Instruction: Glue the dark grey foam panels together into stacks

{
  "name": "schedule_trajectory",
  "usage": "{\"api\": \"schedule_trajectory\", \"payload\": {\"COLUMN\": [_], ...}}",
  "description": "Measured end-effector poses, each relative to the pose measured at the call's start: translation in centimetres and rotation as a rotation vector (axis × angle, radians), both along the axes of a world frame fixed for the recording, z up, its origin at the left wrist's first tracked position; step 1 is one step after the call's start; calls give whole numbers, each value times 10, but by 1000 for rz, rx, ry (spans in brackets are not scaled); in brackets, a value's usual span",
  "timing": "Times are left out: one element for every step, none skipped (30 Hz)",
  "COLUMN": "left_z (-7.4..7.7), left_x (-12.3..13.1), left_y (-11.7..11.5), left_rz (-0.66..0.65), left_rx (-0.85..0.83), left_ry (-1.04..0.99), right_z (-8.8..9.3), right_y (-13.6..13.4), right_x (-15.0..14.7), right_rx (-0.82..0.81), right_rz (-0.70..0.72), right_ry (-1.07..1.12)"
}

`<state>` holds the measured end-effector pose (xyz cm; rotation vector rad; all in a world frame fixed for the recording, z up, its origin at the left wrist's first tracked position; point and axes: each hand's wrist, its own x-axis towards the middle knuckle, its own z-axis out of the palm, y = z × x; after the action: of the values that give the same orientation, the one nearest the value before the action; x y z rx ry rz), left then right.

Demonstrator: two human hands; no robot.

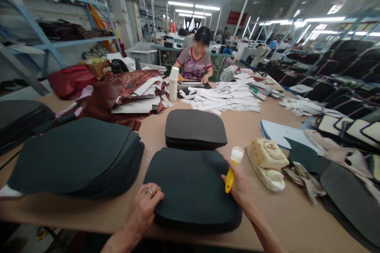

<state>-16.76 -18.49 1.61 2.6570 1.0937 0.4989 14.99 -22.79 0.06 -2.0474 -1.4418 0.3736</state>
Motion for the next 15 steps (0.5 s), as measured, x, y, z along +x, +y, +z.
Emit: {"api": "schedule_trajectory", "payload": {"left_z": [-1,0,1,2,3,3,2,-1,-6,-11,-17,-23,-29,-35,-40], "left_x": [9,14,19,22,27,33,42,53,66,80,92,104,112,117,120], "left_y": [-6,-12,-16,-18,-17,-13,-7,0,8,16,23,29,33,36,38], "left_rz": [-24,-39,-51,-62,-66,-69,-71,-63,-40,-2,45,95,142,174,190], "left_rx": [-47,-87,-115,-127,-117,-94,-62,-30,-4,12,19,24,31,42,58], "left_ry": [52,85,101,97,76,47,18,-7,-23,-27,-18,-5,5,8,2], "right_z": [-9,-13,-11,-4,8,22,37,50,60,65,65,59,50,38,25], "right_y": [-9,-16,-24,-32,-41,-51,-62,-73,-85,-96,-105,-112,-116,-117,-116], "right_x": [8,16,25,35,47,62,79,97,115,133,150,164,176,185,192], "right_rx": [5,14,25,38,53,74,106,157,227,304,372,422,446,447,432], "right_rz": [-17,-35,-60,-106,-171,-254,-353,-445,-535,-610,-668,-716,-750,-775,-793], "right_ry": [-20,-46,-78,-114,-151,-178,-186,-162,-94,9,126,232,310,351,362]}}
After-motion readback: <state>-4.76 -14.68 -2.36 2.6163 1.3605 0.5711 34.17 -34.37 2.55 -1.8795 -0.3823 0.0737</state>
